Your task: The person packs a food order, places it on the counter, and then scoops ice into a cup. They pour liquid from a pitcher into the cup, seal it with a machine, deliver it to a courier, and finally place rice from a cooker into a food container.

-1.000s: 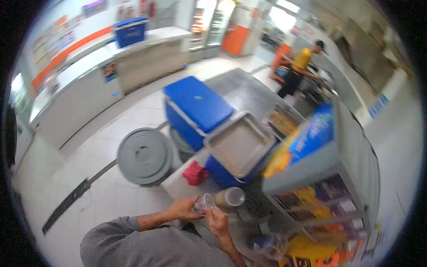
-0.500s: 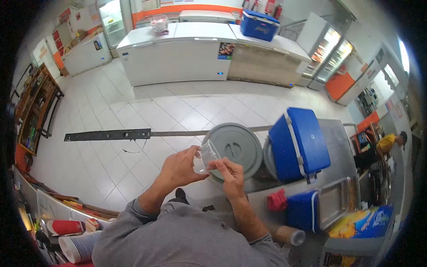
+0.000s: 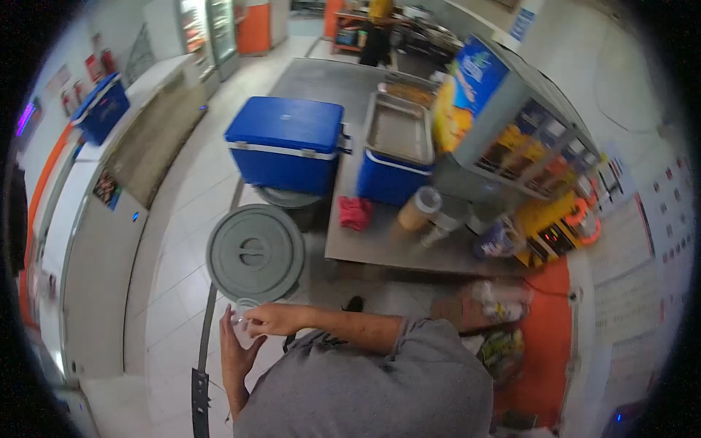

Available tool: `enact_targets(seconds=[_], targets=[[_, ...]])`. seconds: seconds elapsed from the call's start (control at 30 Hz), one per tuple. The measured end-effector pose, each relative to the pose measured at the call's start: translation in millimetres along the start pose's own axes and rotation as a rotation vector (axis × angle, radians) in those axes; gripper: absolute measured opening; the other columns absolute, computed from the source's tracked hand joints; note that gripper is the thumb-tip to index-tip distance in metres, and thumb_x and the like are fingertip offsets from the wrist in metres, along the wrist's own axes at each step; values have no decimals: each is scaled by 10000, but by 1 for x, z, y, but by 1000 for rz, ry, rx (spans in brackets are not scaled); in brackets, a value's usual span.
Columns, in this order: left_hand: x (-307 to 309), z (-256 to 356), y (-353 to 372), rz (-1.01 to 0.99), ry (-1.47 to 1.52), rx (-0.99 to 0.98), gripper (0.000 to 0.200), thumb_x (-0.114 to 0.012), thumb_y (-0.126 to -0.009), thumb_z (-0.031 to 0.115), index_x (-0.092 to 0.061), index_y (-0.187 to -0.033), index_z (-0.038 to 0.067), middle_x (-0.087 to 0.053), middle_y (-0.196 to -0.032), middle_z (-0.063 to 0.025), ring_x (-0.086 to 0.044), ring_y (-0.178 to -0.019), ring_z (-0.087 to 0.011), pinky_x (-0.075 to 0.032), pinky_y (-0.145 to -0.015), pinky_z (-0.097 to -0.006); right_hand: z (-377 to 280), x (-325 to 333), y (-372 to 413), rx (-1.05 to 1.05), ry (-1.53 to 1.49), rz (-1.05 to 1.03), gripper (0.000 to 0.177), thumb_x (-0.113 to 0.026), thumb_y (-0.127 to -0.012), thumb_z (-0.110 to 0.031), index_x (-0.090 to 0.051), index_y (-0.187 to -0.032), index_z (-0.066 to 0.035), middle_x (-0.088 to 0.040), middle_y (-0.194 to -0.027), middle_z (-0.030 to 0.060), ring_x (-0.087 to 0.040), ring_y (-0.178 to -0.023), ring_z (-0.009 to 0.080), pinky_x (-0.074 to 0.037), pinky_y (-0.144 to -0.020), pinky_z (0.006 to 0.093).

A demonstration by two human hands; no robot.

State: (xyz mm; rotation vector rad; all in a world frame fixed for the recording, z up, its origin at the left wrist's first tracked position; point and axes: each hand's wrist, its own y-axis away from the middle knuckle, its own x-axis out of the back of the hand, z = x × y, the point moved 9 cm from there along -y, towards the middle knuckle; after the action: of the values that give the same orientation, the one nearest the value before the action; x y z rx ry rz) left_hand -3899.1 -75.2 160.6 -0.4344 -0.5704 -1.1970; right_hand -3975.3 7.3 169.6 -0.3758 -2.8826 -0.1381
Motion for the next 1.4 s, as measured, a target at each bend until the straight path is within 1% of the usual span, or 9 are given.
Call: enact_targets(seconds=[0.17, 0.2, 0.27, 0.6, 0.7, 0.83, 1.03, 1.17, 1.4], targets=[[-46, 33, -26, -212, -139, -232, 1026, -852, -665, 240, -234, -1464, 62, -402, -1389, -207, -458, -1226, -369, -408, -1011, -440, 39, 151, 142, -275, 210, 854, 197, -542, -920, -161, -670, -961, -16, -682, -910, 151, -651, -841, 257, -505, -752, 374], [-61, 34, -34, -294, -57, -213, 1013, -847, -676, 241, -236, -1469, 83, -406, -1393, -201, -472, -1216, -366, -417, -1002, -441, 27, 191, 190, -10, 714, 1199, 178, -537, -897, -131, -676, -951, -32, -679, -902, 151, -639, -842, 287, -479, -751, 400], [-84, 40, -48, -382, 34, -221, 948, -825, -714, 254, -264, -1468, 125, -454, -1365, -180, -520, -1175, -351, -443, -976, -439, -8, 240, 263, -280, 1173, 1529, 172, -544, -890, -146, -648, -970, -34, -669, -877, 145, -600, -847, 333, -396, -888, 444], [-222, 108, -99, -468, 55, -199, 745, -769, -778, 275, -400, -1398, 91, -519, -1301, -166, -563, -1108, -330, -469, -920, -409, 173, 366, 334, -844, 1180, 980, 302, -480, -881, -232, -639, -1109, -115, -697, -971, 149, -592, -1064, 357, -204, -1018, 645], [-279, 144, -112, -512, 167, -139, 715, -765, -785, 256, -418, -1388, 93, -515, -1305, -167, -554, -1115, -333, -456, -931, -411, 205, 378, 333, -761, 1067, 867, 229, -501, -833, -183, -682, -949, -104, -691, -838, 129, -638, -933, 306, -247, -991, 574], [-324, 212, -142, -453, 7, -426, 708, -770, -765, 210, -426, -1363, 51, -489, -1313, -191, -475, -1211, -361, -371, -1023, -422, 138, 380, 368, -512, 1221, 1285, 137, -577, -816, -167, -672, -813, -68, -675, -772, 99, -658, -830, 257, -316, -998, 528], [-357, 355, -173, -242, -139, -824, 839, -860, -632, 259, -450, -1318, 5, -509, -1279, -216, -477, -1202, -384, -389, -1006, -445, 85, 367, 419, -350, 419, 1298, 245, -673, -824, -265, -632, -766, -30, -655, -749, 166, -649, -704, 297, -484, -765, 414], [-401, 379, -178, -644, -263, -751, 884, -868, -555, 418, -514, -1242, -10, -647, -1050, -207, -643, -948, -364, -522, -796, -418, 91, 341, 432, -142, -18, 1333, 266, -717, -833, -266, -675, -871, -7, -687, -796, 97, -622, -719, 122, -498, -674, 312], [-387, 400, -172, -760, -279, -1004, 848, -842, -572, 408, -498, -1275, 80, -656, -1024, -195, -665, -872, -362, -543, -705, -422, 103, 320, 429, -146, -453, 1251, 207, -717, -847, -172, -693, -947, 8, -689, -857, 43, -620, -788, 97, -494, -708, 262]])
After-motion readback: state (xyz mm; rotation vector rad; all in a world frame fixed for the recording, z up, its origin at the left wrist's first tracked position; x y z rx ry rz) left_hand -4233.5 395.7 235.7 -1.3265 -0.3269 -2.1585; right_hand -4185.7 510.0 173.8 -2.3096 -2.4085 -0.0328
